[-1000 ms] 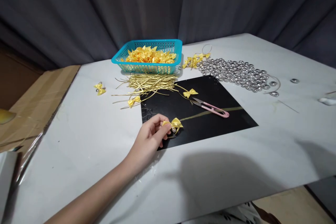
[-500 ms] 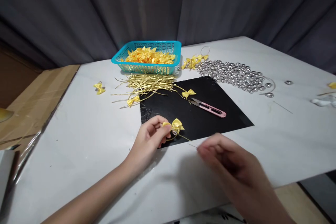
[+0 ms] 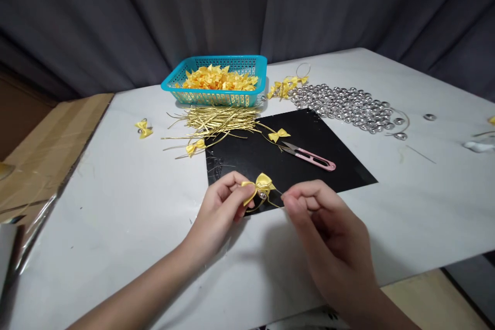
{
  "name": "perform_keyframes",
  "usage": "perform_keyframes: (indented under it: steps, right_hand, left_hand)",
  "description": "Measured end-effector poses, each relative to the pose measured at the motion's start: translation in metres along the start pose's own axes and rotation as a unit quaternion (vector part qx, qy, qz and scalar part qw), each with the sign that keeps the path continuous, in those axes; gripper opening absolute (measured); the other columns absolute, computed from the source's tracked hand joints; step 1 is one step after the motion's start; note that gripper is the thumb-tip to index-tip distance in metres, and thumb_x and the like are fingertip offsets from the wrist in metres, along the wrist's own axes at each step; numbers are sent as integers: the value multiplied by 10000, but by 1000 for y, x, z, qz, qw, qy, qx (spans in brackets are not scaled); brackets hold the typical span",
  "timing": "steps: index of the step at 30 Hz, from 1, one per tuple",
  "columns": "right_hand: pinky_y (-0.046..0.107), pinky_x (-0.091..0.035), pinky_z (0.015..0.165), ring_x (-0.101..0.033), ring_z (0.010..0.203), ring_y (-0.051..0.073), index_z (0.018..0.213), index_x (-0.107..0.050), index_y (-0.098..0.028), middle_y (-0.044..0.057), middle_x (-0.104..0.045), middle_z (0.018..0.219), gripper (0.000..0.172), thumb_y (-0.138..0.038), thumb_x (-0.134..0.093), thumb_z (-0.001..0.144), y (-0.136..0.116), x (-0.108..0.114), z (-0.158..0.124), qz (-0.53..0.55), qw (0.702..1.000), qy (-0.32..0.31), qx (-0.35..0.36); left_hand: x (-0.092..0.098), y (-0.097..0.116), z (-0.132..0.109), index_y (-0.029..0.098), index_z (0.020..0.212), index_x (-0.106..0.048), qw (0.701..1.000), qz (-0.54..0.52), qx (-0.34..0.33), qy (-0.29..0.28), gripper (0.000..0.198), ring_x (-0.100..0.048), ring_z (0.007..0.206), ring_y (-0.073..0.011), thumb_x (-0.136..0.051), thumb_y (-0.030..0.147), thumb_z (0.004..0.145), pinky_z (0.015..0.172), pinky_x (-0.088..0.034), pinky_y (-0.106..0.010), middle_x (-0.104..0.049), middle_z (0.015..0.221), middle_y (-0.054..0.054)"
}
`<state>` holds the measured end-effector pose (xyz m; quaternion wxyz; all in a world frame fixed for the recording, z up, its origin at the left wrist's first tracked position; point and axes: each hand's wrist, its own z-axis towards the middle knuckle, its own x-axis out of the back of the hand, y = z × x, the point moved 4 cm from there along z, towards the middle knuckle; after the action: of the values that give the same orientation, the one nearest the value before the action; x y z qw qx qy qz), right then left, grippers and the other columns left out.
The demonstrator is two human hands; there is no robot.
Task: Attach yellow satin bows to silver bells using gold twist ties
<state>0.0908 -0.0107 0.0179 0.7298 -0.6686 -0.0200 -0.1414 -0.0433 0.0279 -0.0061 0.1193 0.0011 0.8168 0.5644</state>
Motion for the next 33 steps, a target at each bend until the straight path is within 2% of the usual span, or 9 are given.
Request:
perform_keyframes:
  steps: [2,6,9,14,20,24,29,33]
  right_hand:
    - [159,-191,351,-289,392,44,776,-524,-180,-64,-364,498,156,-286,-471,878,0,0,5,-23,1000,1,-3]
    - [158,-301,398,-407,428,58,843,-571,-187,-31,-532,560,161,-268,-442,894,4,-5,13,-52,995,-83,23]
    - [149,-354,450,-483,485,57,859,-577,-189,-20,-615,646,159,-237,-432,903,6,-6,13,-56,991,-111,39]
    - [151,-298,403,-402,425,47,853,-578,-179,-46,-554,550,156,-235,-441,901,6,-4,12,-70,991,-99,48]
    - [175,-296,406,-397,429,61,817,-564,-168,-27,-560,553,184,-248,-425,905,4,-4,11,-74,988,-132,37]
    - [170,-269,377,-369,395,56,840,-544,-172,-35,-523,523,176,-255,-407,912,8,-5,3,-51,994,-96,28]
    - [168,-217,351,-332,376,49,824,-532,-178,-49,-480,506,147,-231,-415,896,9,-6,-5,-62,995,-61,49]
    - [167,-216,353,-324,376,47,805,-518,-174,-60,-440,484,147,-222,-411,895,10,-6,-4,-74,994,-67,45]
  left_hand:
    - [-1,1,-1,164,628,-502,1000,18,-11,-21,194,-331,454,-45,-580,239,788,435,-232,-184,-485,522,63]
    - [-3,3,-3,164,622,-512,997,44,-29,-57,202,-357,477,-48,-581,228,801,467,-263,-194,-477,528,66]
    - [-3,3,-3,166,635,-517,997,39,-28,-55,192,-357,475,-48,-577,228,806,483,-277,-198,-482,535,68]
    - [-4,2,-2,165,614,-509,999,19,-19,-47,207,-350,467,-49,-573,227,801,496,-291,-204,-484,528,64]
    - [-4,0,-3,166,613,-519,999,35,-7,-30,210,-355,472,-58,-559,228,810,504,-295,-217,-481,528,56]
    - [-4,0,-3,166,616,-514,999,38,-15,-9,213,-364,482,-59,-566,243,808,490,-283,-211,-489,538,51]
    - [-2,-1,-3,162,634,-509,1000,2,3,21,196,-331,453,-43,-558,231,811,450,-240,-185,-483,519,63]
    - [-2,-2,-3,158,637,-502,999,-24,13,29,192,-305,434,-37,-562,225,807,425,-206,-177,-475,506,68]
